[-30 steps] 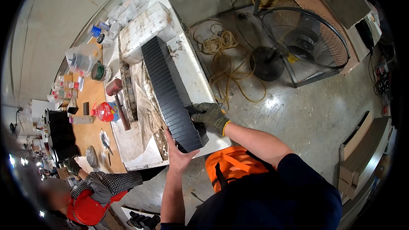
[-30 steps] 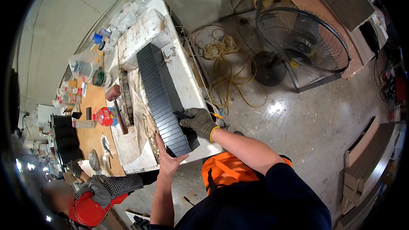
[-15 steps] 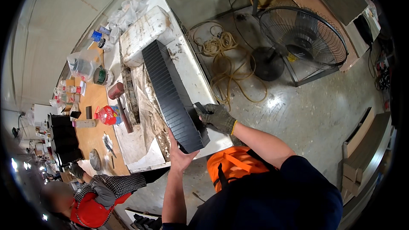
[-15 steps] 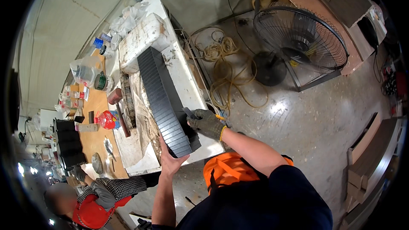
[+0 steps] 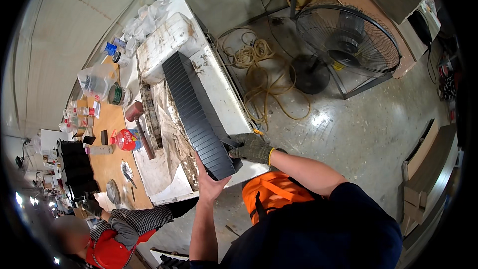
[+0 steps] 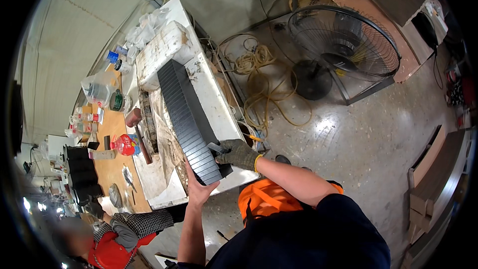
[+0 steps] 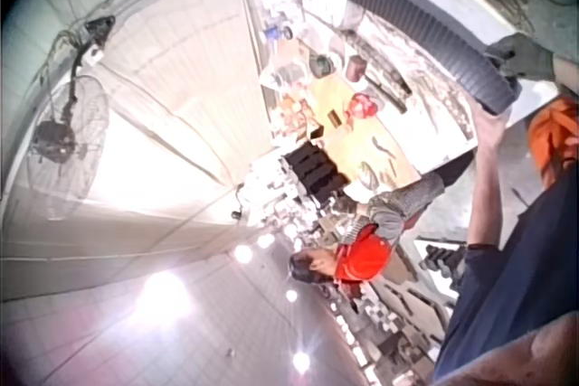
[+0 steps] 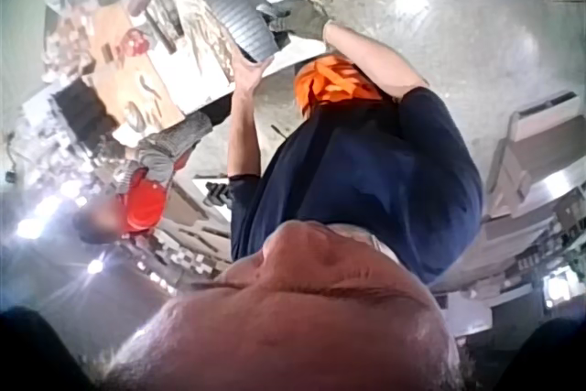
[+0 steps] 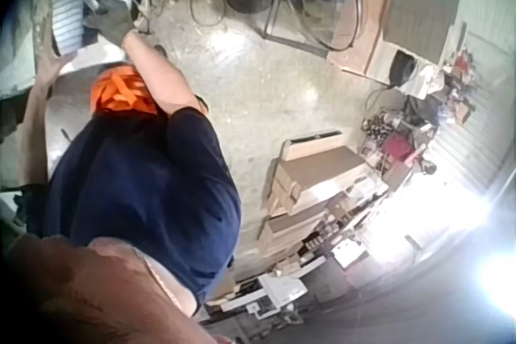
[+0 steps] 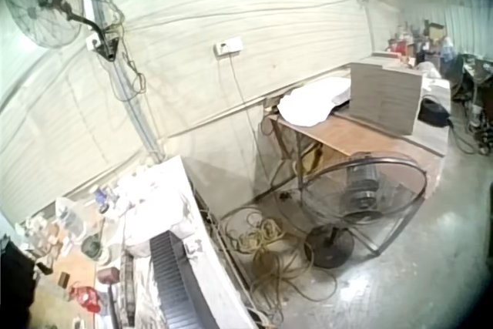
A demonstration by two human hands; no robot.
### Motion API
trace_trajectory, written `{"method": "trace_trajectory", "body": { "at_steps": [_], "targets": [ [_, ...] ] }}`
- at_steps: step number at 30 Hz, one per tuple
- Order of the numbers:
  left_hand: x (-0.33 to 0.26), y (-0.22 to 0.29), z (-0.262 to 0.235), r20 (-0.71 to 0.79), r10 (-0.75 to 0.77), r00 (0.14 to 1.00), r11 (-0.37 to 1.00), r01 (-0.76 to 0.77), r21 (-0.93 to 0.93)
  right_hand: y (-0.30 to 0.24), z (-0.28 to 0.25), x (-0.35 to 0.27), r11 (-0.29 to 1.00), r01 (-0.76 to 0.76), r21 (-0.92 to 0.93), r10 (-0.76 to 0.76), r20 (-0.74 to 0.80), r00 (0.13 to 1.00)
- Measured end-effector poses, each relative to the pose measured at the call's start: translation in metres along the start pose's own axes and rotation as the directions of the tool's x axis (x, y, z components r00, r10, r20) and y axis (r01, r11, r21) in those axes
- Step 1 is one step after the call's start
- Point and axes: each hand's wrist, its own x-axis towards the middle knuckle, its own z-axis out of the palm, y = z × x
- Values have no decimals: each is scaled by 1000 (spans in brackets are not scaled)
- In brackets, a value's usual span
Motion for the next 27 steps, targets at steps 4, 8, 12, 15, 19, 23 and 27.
{"method": "trace_trajectory", "body": {
  "at_steps": [4, 8, 12, 15, 19, 23, 27],
  "targets": [
    [-1, 4, -2, -10, 45, 999, 991, -43, 126, -4, 1, 1, 999, 13, -43, -12, 9, 1000],
    [0, 2, -2, 3, 44, 999, 995, -44, 93, 1, 0, 1, 994, 16, 111, -16, -1, 1000],
    [-1, -2, 0, -12, -14, 1000, 1000, 14, -10, -9, 1, 4, 992, -83, -95, 79, -43, 996],
    [0, -6, 0, -5, -4, 1000, 1000, 4, 17, -7, 2, 5, 998, -42, -36, 40, -44, 998],
    [0, -7, -1, 12, 1, 1000, 1000, -2, 31, -11, 1, 4, 996, -83, 14, 84, -59, 995],
    [-6, -16, -1, -60, 93, 994, 944, -69, 323, -11, 2, 2, 997, -70, 41, 72, -52, 996],
    [-4, -12, -1, 54, 169, 984, 806, -170, 567, 6, -3, 1, 999, 3, 51, -3, -13, 1000]
  ]
}}
